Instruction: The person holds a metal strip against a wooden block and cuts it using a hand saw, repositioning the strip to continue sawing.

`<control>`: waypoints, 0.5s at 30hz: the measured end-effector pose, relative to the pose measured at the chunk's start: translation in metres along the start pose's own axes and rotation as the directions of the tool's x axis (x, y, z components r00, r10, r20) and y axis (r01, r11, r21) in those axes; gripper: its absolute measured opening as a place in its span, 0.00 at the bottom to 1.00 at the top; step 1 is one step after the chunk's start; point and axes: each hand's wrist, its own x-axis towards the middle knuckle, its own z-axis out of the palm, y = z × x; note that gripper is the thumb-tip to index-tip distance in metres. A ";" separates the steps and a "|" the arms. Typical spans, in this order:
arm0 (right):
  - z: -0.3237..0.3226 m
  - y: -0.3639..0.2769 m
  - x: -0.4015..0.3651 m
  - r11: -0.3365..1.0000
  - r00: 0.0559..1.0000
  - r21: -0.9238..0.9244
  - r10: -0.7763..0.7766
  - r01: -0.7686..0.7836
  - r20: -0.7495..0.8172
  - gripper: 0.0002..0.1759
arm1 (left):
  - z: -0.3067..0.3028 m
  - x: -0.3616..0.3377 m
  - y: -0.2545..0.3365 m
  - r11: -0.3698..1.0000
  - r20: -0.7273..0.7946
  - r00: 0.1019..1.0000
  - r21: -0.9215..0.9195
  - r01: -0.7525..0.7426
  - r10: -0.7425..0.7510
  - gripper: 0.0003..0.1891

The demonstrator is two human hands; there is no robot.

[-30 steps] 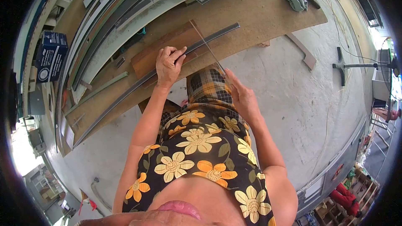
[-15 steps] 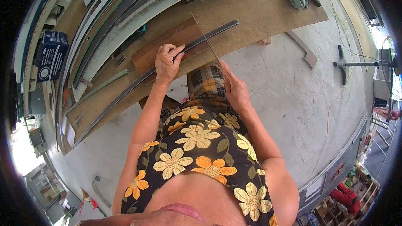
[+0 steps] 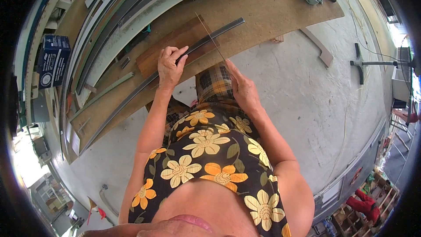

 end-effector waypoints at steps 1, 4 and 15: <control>0.002 0.004 0.000 1.000 1.000 0.003 -0.026 0.026 -0.011 0.31 | 0.000 0.000 0.000 1.000 0.005 1.000 -0.002 0.003 -0.003 0.15; 0.003 0.007 0.001 0.997 0.997 -0.005 -0.073 0.073 -0.029 0.30 | -0.001 0.002 0.002 1.000 0.012 1.000 0.008 0.000 0.000 0.16; 0.001 0.008 -0.001 0.997 0.995 -0.028 -0.080 0.078 -0.054 0.31 | 0.021 0.027 0.021 0.999 -0.003 0.999 0.028 -0.044 0.044 0.19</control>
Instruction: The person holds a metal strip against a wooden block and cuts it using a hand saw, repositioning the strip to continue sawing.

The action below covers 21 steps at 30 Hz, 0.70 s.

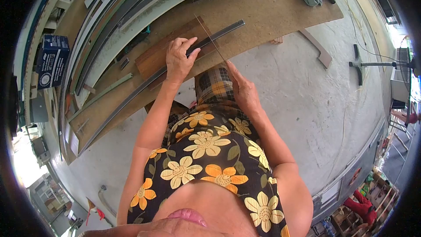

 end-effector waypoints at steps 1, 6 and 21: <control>0.000 -0.001 0.000 1.000 1.000 0.002 -0.005 0.005 -0.004 0.31 | 0.003 0.002 0.001 1.000 0.005 1.000 -0.003 -0.003 0.003 0.18; -0.001 -0.003 -0.004 0.999 0.999 0.009 0.036 -0.036 0.001 0.32 | 0.015 0.006 0.008 1.000 0.026 1.000 -0.006 0.005 -0.005 0.14; -0.004 0.002 0.003 0.996 0.997 0.050 0.069 -0.068 -0.020 0.30 | 0.020 0.008 0.008 0.999 0.027 1.000 -0.047 0.001 0.001 0.14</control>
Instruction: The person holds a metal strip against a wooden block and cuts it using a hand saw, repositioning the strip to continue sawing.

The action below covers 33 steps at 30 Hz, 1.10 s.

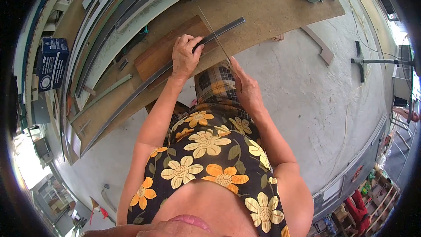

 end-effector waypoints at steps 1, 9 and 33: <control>0.000 0.001 -0.001 1.000 1.000 -0.014 -0.002 0.002 0.009 0.30 | 0.000 -0.001 0.000 1.000 -0.003 1.000 -0.002 -0.001 0.001 0.14; 0.004 0.009 -0.003 0.999 0.999 -0.012 -0.053 0.053 0.006 0.30 | -0.003 0.000 0.002 1.000 0.014 1.000 0.004 -0.005 0.005 0.15; -0.002 0.002 0.005 0.999 0.998 -0.040 0.032 -0.030 0.058 0.31 | 0.000 0.002 0.003 0.999 0.006 0.999 -0.011 0.036 -0.036 0.10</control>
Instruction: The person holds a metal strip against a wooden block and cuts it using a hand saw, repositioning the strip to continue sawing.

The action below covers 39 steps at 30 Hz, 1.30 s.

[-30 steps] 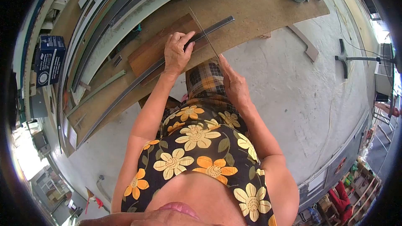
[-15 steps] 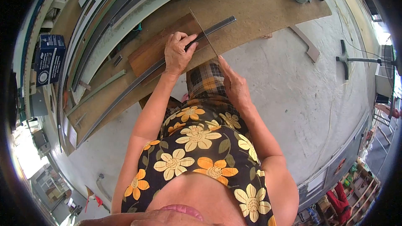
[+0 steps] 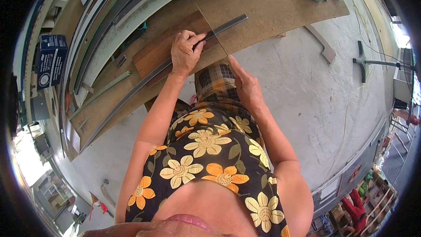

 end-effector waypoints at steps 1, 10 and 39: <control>0.002 -0.002 0.006 1.000 1.000 -0.005 -0.025 0.025 -0.015 0.31 | 0.000 0.000 0.000 1.000 -0.004 1.000 -0.004 0.000 0.000 0.10; 0.002 -0.011 0.027 1.000 1.000 -0.004 -0.010 0.010 0.012 0.31 | 0.001 0.000 -0.001 1.000 -0.011 1.000 0.014 -0.001 0.001 0.11; 0.006 0.001 0.015 0.996 0.998 -0.057 -0.066 0.065 -0.025 0.33 | 0.002 -0.001 -0.001 1.000 0.004 1.000 0.006 0.017 -0.017 0.11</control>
